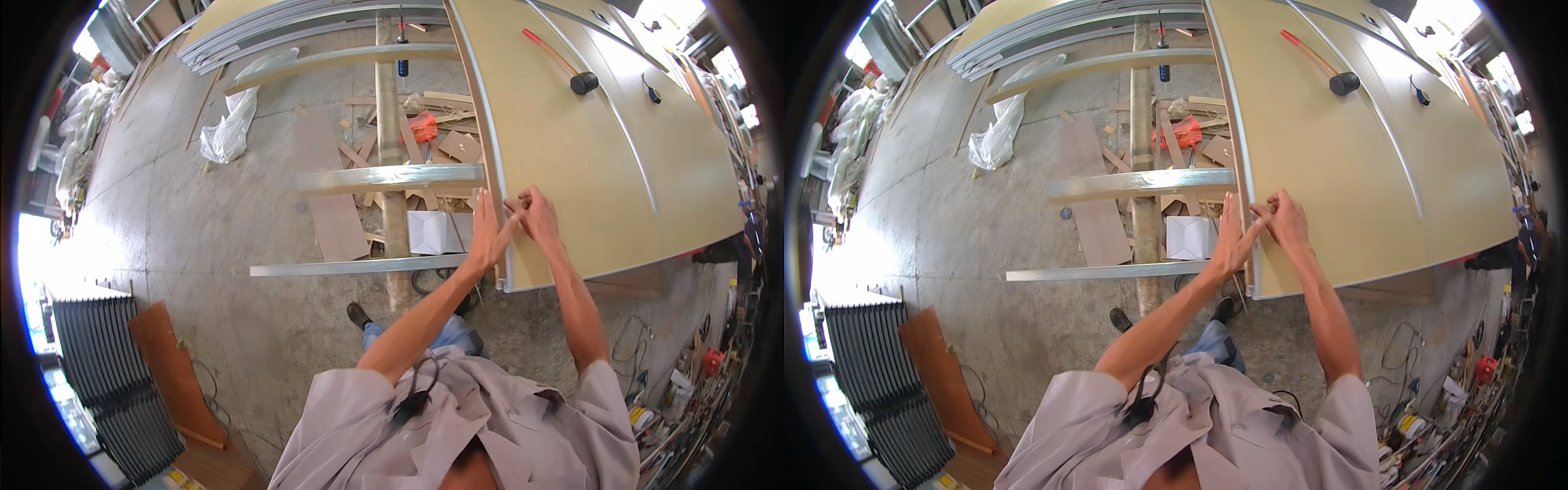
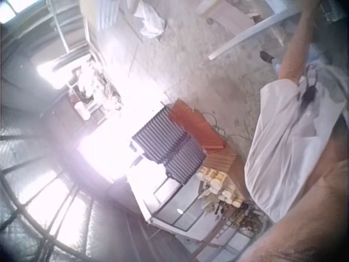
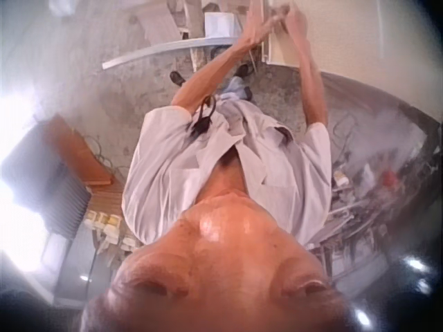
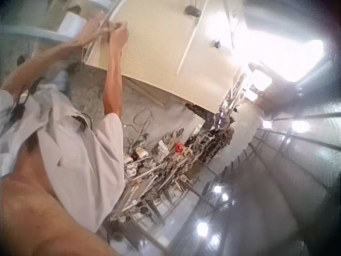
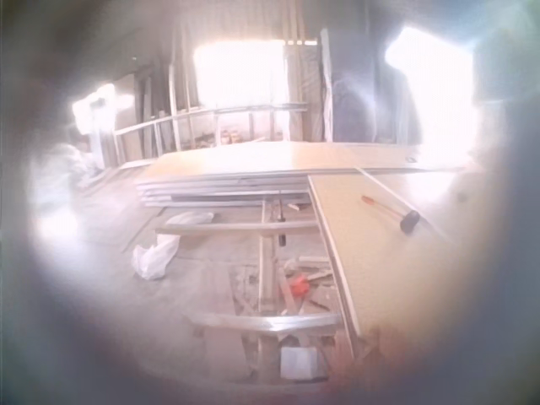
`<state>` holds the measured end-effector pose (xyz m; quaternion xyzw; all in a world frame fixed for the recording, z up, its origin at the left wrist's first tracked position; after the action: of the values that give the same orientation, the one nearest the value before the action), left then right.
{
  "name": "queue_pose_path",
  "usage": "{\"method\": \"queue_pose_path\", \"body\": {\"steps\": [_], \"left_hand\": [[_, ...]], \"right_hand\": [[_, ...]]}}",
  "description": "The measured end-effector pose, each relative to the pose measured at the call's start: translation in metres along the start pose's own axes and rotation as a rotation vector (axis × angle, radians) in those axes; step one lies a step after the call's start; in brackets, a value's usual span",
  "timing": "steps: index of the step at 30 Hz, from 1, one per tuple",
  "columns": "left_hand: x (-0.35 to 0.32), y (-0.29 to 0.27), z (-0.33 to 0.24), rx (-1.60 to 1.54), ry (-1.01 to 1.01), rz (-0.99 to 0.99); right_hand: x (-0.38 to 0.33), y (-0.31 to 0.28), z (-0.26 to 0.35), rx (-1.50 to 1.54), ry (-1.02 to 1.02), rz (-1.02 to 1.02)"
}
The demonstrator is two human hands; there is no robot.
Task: The person applies sealant to a metal frame and attaches a long metal strip to a large panel. They repeatedly position and press the strip into place along the panel edge, using a sealant gun and their hands to secure the components.
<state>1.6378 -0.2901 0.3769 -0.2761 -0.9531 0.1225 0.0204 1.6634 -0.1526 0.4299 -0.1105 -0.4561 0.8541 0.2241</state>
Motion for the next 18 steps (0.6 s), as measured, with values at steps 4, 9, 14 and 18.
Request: {"method": "queue_pose_path", "body": {"steps": [4, 9, 14, 18], "left_hand": [[-0.107, -0.154, -0.02, -0.054, 0.18, 0.024], [-0.202, -0.34, 0.041, 0.121, 0.007, -0.206], [-0.248, -0.483, 0.071, 0.339, -0.027, -0.425], [-0.261, -0.571, 0.094, 0.468, -0.089, -0.503]], "right_hand": [[0.034, 0.039, 0.012, -0.145, -0.014, -0.105], [0.083, 0.053, 0.011, -0.239, 0.009, -0.104], [0.123, 0.077, 0.02, -0.403, 0.093, -0.205], [0.149, 0.081, 0.017, -0.513, 0.231, -0.171]]}}
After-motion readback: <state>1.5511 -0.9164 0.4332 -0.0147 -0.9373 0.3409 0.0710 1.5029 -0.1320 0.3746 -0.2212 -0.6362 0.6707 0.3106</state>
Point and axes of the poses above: each hand's wrist, its own x-axis towards the middle knuckle, its own y-axis out of the palm, z = x × y, the point moved 3 cm from there along x, towards the middle knuckle, and after that the axes turned 2 degrees about z, right-handed, at the moved point
